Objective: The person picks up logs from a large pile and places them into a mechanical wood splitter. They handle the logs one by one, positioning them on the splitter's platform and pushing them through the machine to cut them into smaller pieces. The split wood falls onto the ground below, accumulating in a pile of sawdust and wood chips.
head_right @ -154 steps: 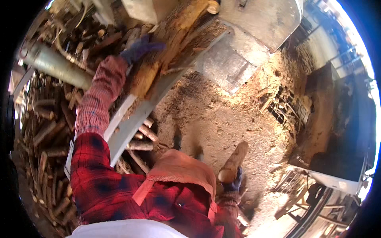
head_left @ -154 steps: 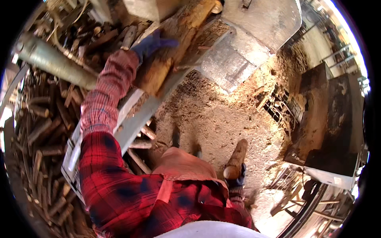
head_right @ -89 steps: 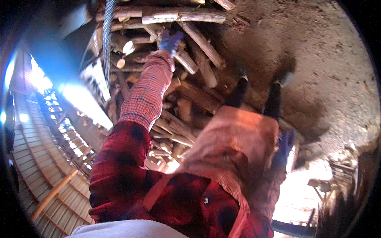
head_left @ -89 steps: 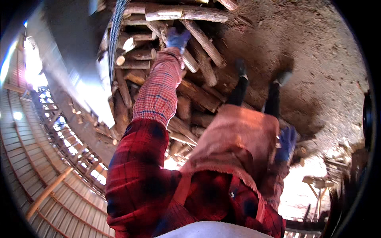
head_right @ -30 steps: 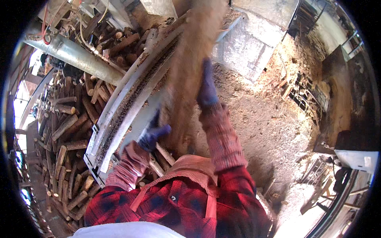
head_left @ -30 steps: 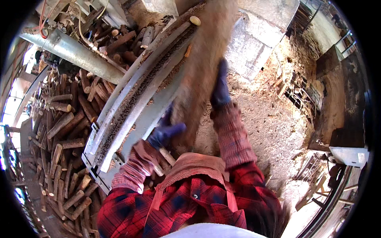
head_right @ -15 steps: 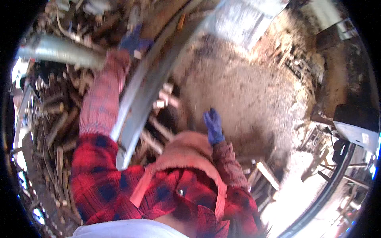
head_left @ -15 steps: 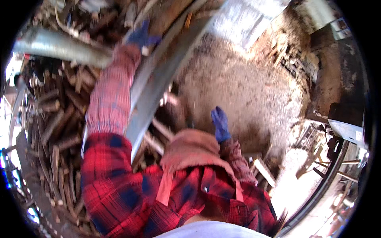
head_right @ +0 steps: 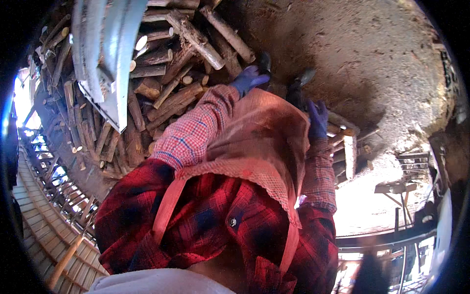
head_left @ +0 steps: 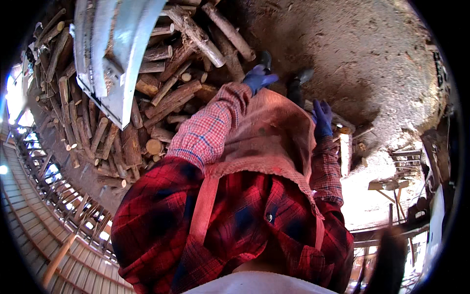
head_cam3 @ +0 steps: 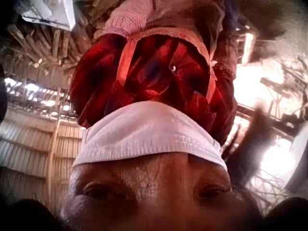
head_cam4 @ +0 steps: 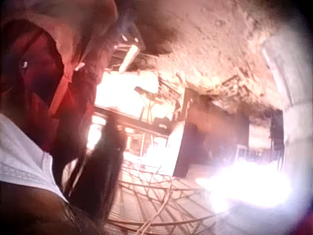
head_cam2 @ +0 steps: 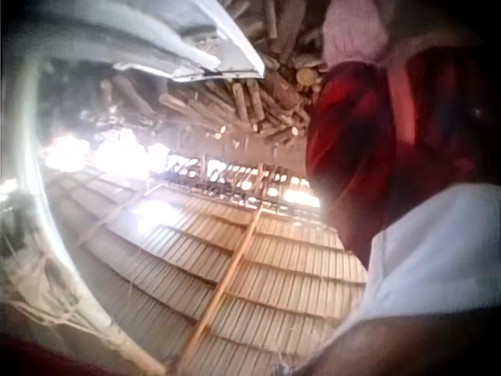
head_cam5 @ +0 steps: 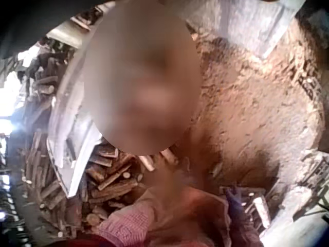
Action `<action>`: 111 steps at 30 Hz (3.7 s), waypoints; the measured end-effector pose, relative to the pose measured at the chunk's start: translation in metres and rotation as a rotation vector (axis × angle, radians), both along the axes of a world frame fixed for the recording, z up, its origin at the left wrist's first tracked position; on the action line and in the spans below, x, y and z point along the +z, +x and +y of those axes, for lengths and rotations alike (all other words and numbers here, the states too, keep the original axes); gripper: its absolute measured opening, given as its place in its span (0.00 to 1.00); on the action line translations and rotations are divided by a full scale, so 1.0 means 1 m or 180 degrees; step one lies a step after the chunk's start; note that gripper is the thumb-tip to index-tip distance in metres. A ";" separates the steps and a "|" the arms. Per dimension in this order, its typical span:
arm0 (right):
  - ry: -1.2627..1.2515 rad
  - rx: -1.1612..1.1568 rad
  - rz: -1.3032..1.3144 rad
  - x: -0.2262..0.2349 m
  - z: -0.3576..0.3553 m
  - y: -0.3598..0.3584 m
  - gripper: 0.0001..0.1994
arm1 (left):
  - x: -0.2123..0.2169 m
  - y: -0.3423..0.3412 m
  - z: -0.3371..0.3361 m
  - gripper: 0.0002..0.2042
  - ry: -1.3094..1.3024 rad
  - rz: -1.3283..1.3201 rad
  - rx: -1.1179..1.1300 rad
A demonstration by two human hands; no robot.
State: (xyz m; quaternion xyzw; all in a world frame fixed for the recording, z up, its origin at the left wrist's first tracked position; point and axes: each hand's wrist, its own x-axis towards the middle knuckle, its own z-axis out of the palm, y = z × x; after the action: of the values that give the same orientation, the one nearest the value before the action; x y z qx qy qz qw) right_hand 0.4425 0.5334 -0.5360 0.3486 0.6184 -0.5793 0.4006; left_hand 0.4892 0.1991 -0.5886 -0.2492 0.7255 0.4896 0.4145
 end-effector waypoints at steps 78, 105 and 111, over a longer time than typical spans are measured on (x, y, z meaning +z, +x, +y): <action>-0.2419 -0.1093 0.2922 0.360 -0.087 -0.225 0.38 | 0.446 -0.406 -0.073 0.38 -0.0269 0.4492 -0.1102; -0.2430 -0.0145 0.1810 0.314 -0.341 -0.077 0.30 | 0.449 -0.269 -0.314 0.42 -0.3569 0.2847 -0.1484; -0.0667 -0.0546 0.1217 0.165 -0.224 0.009 0.26 | 0.449 -0.275 -0.289 0.41 -0.2706 0.3298 -0.1203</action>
State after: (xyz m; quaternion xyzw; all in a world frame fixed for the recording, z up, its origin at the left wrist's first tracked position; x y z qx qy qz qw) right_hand 0.4518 0.3098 -0.3706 0.2402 0.5876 -0.7278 0.2594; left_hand 0.2144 -0.0899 -0.1395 0.0065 0.9895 0.1383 -0.0406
